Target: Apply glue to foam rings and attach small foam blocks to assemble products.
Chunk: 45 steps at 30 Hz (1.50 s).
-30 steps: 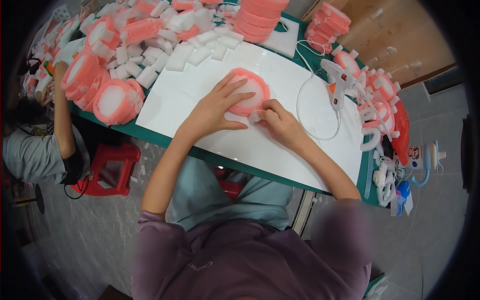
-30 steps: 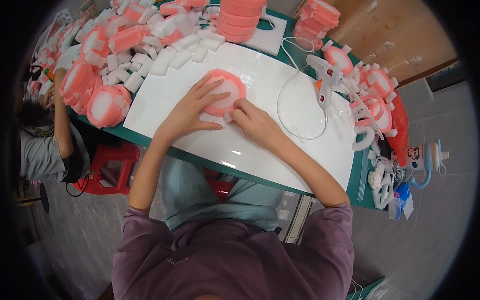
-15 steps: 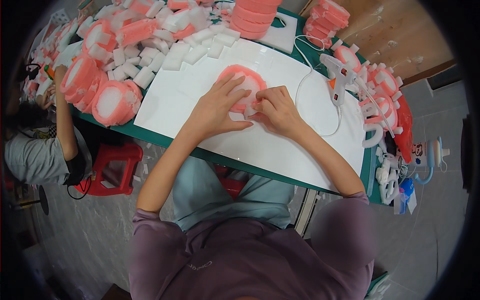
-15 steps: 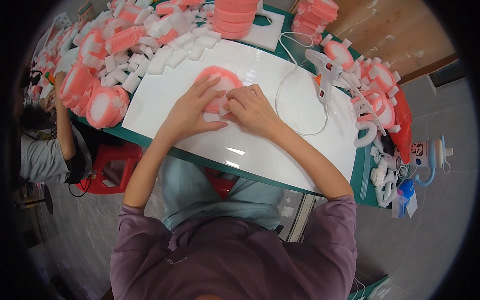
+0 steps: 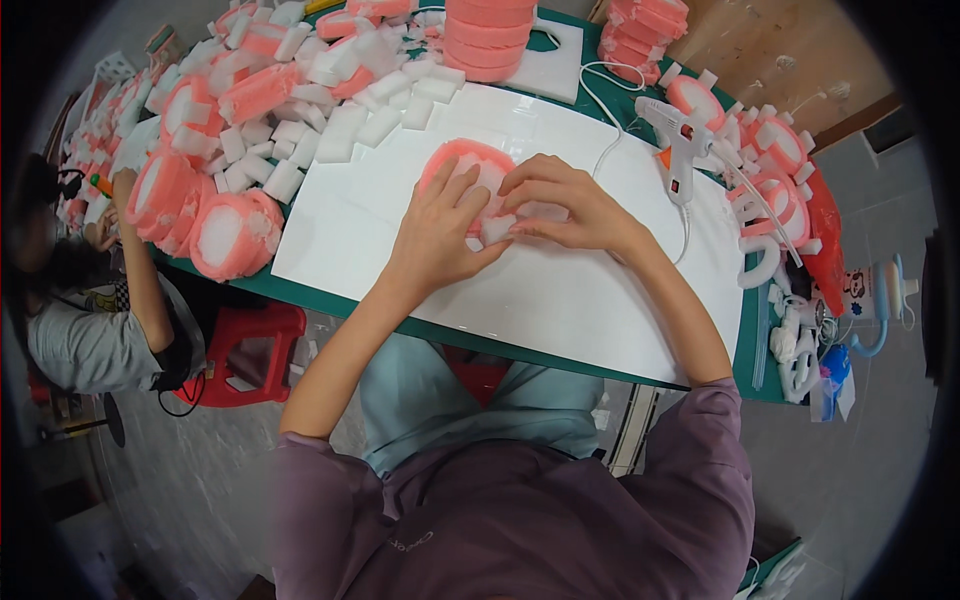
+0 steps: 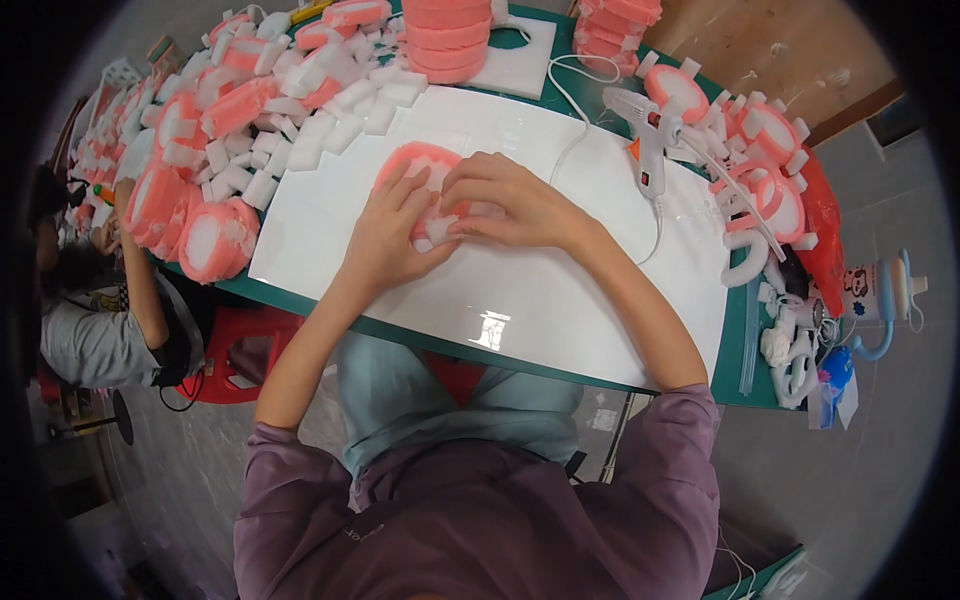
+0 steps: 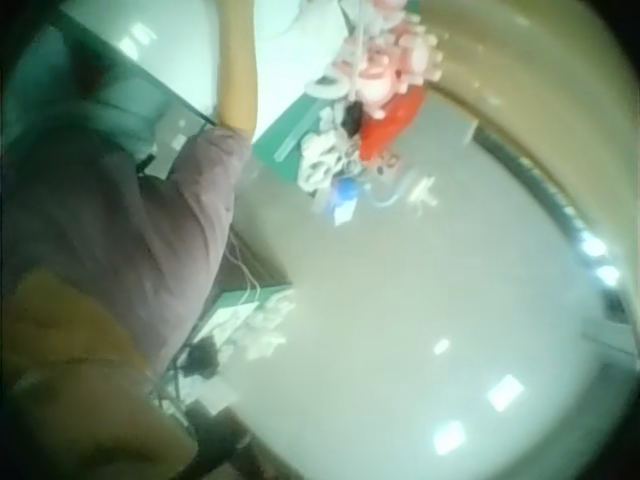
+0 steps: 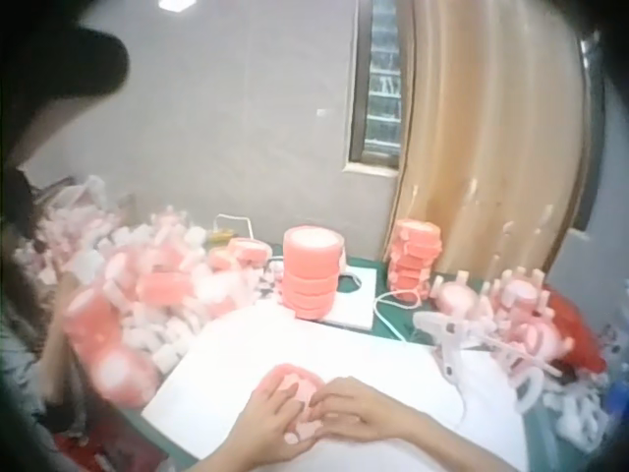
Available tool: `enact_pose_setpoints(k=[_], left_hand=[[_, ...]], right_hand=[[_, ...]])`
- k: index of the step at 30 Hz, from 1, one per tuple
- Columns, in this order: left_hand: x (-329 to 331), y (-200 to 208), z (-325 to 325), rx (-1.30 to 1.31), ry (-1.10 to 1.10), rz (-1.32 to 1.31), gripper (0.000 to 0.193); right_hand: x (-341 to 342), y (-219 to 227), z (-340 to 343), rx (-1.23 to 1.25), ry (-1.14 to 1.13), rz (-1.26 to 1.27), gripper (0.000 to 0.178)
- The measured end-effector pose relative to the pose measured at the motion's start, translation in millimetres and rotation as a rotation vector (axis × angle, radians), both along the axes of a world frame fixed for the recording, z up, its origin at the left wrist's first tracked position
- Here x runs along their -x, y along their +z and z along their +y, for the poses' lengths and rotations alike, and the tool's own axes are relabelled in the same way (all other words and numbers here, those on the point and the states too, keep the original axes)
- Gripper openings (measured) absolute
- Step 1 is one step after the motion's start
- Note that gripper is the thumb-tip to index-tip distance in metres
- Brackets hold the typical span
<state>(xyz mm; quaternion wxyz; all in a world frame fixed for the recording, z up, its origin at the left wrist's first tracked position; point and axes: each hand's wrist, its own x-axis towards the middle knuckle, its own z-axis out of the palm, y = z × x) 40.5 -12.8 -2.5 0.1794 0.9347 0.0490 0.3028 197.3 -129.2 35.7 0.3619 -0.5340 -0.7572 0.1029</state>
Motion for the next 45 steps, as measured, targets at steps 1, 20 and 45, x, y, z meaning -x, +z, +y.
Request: enact_pose_setpoints(k=[1, 20, 45], left_hand=[[0, 0, 1, -0.008, -0.002, 0.000, 0.041], [-2, 6, 0, 0.080, -0.002, 0.074, 0.049], [-3, -3, 3, 0.068, -0.013, 0.077, 0.053]], right_hand=[[-1, 0, 0, -0.003, -0.016, 0.051, 0.019], [-12, -20, 6, 0.005, -0.203, 0.280, 0.032], [-12, -40, 8, 0.100, -0.355, 0.351, 0.024]])
